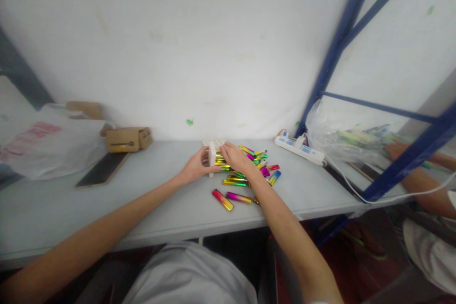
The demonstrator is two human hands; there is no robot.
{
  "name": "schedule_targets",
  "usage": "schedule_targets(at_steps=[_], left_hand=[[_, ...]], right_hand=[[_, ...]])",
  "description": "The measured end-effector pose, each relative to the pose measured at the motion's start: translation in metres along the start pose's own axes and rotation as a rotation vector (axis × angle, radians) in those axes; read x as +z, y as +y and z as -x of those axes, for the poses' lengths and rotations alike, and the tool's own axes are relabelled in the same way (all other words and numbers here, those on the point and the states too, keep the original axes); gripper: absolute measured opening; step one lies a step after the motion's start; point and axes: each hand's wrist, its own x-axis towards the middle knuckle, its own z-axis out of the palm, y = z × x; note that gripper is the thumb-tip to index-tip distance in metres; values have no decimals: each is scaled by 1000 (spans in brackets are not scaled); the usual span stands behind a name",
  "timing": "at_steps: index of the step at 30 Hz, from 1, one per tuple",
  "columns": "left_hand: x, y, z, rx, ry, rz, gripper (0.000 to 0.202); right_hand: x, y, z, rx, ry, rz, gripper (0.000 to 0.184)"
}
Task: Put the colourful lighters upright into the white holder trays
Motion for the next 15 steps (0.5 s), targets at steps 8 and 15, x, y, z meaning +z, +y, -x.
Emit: schedule_targets(at_steps=[8, 15], left_hand=[[-4, 4, 7, -13, -3, 8, 85], [1, -4, 1, 32, 2, 37, 83]], right_hand=[[-9, 18, 7, 94, -8, -11, 33], [-3, -12, 1, 64, -35, 21, 31]])
